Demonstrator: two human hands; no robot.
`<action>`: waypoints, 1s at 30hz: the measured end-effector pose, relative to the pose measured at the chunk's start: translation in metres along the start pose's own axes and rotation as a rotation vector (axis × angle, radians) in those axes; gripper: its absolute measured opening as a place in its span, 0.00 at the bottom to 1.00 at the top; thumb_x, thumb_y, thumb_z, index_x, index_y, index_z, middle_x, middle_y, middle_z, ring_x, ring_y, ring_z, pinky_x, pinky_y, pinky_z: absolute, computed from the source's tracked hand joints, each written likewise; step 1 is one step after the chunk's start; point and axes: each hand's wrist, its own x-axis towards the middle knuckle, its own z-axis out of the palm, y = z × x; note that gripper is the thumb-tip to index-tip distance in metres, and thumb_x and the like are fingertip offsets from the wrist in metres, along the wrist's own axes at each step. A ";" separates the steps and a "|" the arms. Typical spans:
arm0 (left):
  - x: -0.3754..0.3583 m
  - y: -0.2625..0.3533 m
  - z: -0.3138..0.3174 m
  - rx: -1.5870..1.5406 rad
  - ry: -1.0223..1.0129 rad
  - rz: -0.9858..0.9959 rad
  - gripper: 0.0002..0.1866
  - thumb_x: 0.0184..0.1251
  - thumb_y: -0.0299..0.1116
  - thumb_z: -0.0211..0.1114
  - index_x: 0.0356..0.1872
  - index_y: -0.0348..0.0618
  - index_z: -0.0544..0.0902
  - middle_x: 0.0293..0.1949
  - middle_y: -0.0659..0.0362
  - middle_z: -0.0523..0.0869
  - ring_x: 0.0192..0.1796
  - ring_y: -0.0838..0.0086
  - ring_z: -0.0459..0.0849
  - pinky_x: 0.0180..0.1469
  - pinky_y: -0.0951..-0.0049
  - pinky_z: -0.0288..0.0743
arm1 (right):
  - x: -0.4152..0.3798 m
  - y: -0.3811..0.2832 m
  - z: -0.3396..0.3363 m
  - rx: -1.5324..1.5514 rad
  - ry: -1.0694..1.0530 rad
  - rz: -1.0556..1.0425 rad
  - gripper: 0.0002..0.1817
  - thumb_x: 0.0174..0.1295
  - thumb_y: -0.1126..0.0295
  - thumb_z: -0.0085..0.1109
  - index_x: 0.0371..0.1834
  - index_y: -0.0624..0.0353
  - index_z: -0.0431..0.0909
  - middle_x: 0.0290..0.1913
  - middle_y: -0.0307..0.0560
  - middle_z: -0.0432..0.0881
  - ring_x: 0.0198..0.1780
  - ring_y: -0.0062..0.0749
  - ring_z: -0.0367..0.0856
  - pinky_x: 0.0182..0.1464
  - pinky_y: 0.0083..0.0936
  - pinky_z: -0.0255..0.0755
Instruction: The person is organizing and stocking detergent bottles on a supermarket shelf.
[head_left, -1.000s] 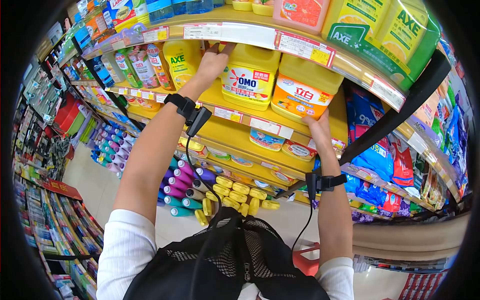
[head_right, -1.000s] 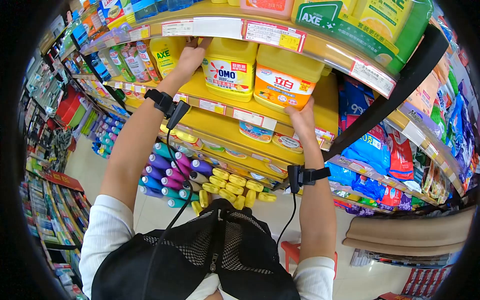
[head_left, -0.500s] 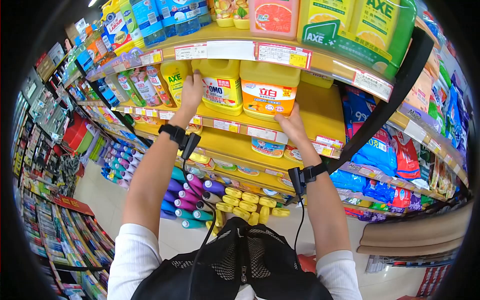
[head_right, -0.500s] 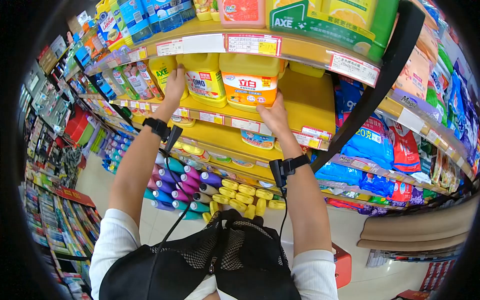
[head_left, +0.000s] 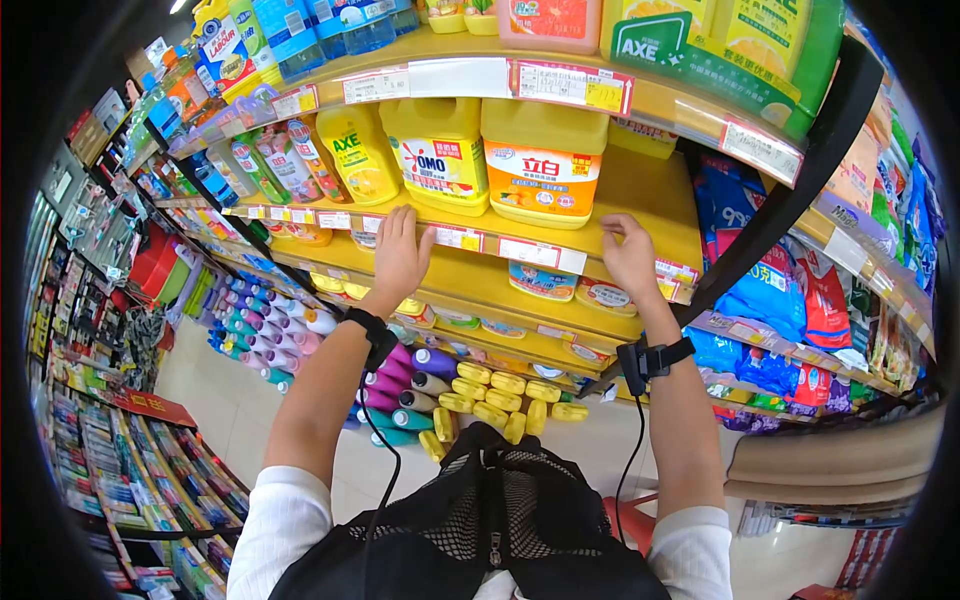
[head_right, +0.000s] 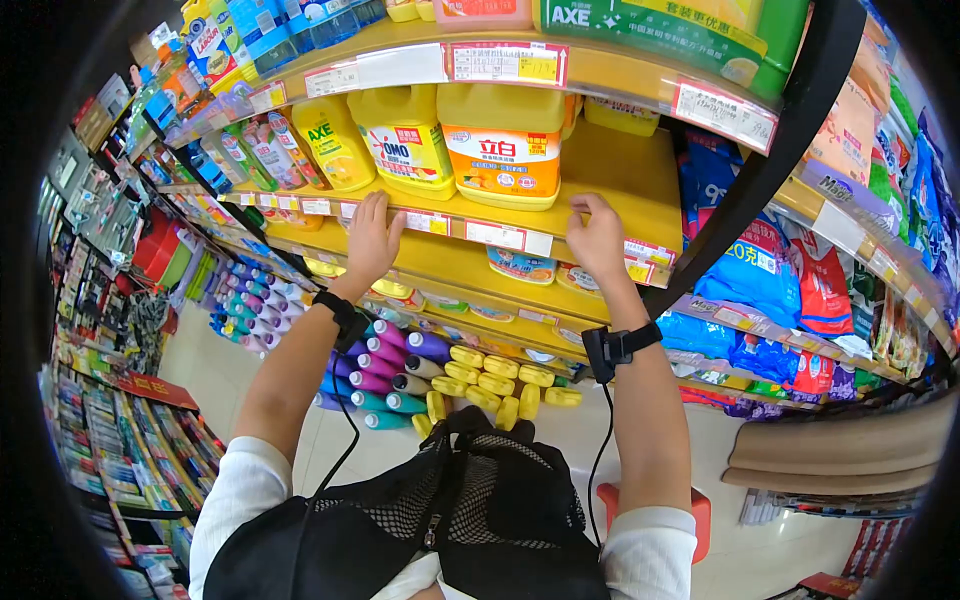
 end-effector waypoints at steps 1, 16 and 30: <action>-0.006 0.002 0.003 0.024 0.019 0.005 0.28 0.74 0.44 0.58 0.62 0.28 0.71 0.63 0.39 0.74 0.70 0.47 0.68 0.71 0.52 0.60 | 0.001 0.000 0.002 -0.029 0.019 -0.030 0.12 0.59 0.78 0.54 0.45 0.68 0.80 0.48 0.57 0.85 0.50 0.48 0.85 0.55 0.37 0.77; -0.014 -0.002 0.019 0.168 0.025 0.051 0.42 0.66 0.58 0.64 0.66 0.31 0.65 0.66 0.43 0.69 0.73 0.50 0.62 0.74 0.49 0.52 | -0.130 -0.004 0.017 -0.453 -0.152 -0.552 0.15 0.58 0.76 0.55 0.49 0.67 0.77 0.60 0.61 0.74 0.65 0.57 0.71 0.69 0.50 0.63; -0.015 -0.005 0.023 0.208 0.041 0.052 0.43 0.65 0.62 0.62 0.65 0.30 0.66 0.66 0.43 0.70 0.72 0.51 0.63 0.74 0.48 0.51 | -0.072 0.076 -0.020 -0.885 -0.212 0.024 0.20 0.64 0.55 0.60 0.52 0.54 0.81 0.53 0.57 0.82 0.57 0.54 0.79 0.60 0.50 0.71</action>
